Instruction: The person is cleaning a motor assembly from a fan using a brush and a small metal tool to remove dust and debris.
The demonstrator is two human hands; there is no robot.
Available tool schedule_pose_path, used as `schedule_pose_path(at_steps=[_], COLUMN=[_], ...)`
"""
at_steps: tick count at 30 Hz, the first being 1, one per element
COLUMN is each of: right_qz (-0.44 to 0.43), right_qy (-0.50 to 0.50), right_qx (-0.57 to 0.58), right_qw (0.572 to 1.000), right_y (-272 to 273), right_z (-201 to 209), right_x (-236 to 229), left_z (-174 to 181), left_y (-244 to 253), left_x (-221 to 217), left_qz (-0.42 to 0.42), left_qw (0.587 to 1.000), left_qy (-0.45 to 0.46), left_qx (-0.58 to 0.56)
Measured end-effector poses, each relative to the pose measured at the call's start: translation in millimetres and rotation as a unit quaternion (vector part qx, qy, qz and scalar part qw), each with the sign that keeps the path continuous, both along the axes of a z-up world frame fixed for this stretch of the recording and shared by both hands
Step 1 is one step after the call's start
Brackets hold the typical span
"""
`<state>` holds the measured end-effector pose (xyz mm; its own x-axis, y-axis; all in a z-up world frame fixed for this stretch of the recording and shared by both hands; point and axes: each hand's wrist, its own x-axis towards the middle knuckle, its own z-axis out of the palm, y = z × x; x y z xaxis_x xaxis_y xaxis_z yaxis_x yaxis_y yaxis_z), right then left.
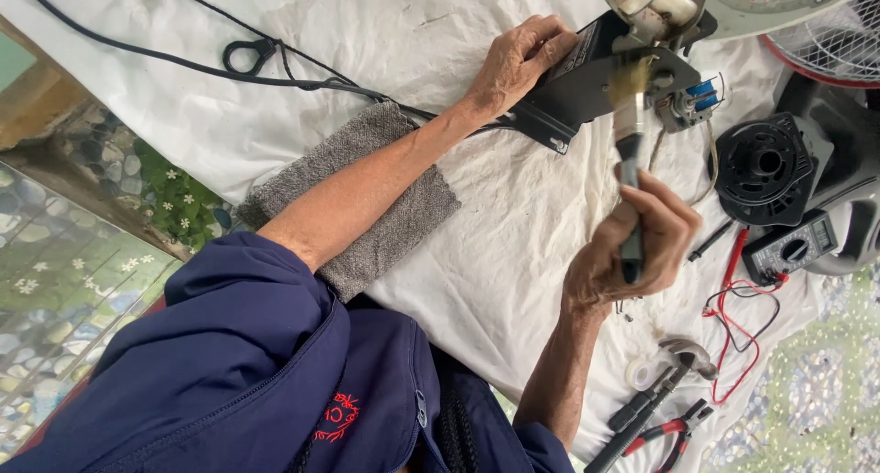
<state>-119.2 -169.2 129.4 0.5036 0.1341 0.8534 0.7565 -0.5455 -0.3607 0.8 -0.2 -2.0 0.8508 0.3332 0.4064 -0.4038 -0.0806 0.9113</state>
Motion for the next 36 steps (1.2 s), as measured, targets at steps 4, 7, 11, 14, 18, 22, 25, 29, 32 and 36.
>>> schedule_pose_path(at_steps=[4,7,11,14,18,22,25,29,32,36], right_qz=[0.028,-0.005,-0.007,0.017,0.023,0.019,0.017,0.073,0.108,0.050], right_qy=[-0.003,0.009,0.013,0.023,0.042,0.012,0.000,0.032,0.039,0.017], right_qx=[0.011,-0.027,-0.021,-0.006,0.054,0.074,-0.024,-0.063,-0.136,-0.238], right_qw=[1.000,1.000,1.000,1.000,0.997,0.997,1.000,0.995,0.984,0.970], right_y=[2.3,-0.6,-4.7,-19.8,-25.6,-37.7,-35.4,-39.0,-63.6,-79.4], right_z=[1.1,-1.4,-3.1,-7.7,6.0,5.1,2.6,3.8,1.9,22.4], right_x=[-1.8,-3.8,-4.6,1.8,2.3,5.2,0.4,-7.3,1.2,-2.0], left_z=[-1.7,-2.1,0.0,1.4,-1.4,-0.5,1.7,0.2,0.1,3.6], left_y=[-0.1,-0.5,0.3,-0.7,0.0,0.1,0.4,0.4,0.0,0.3], left_x=[1.7,1.4,1.2,-0.8,1.4,0.4,0.1,-0.3,-0.4,-2.1], left_qz=[-0.003,0.002,0.004,0.001,0.004,0.005,0.004,0.000,0.002,-0.002], left_qw=[1.000,1.000,1.000,1.000,1.000,1.000,1.000,1.000,1.000,1.000], left_qy=[0.010,0.001,0.002,-0.003,-0.016,-0.005,-0.009,-0.014,-0.019,-0.019], left_qx=[-0.013,0.003,0.005,0.002,0.004,0.006,0.012,0.008,0.010,-0.004])
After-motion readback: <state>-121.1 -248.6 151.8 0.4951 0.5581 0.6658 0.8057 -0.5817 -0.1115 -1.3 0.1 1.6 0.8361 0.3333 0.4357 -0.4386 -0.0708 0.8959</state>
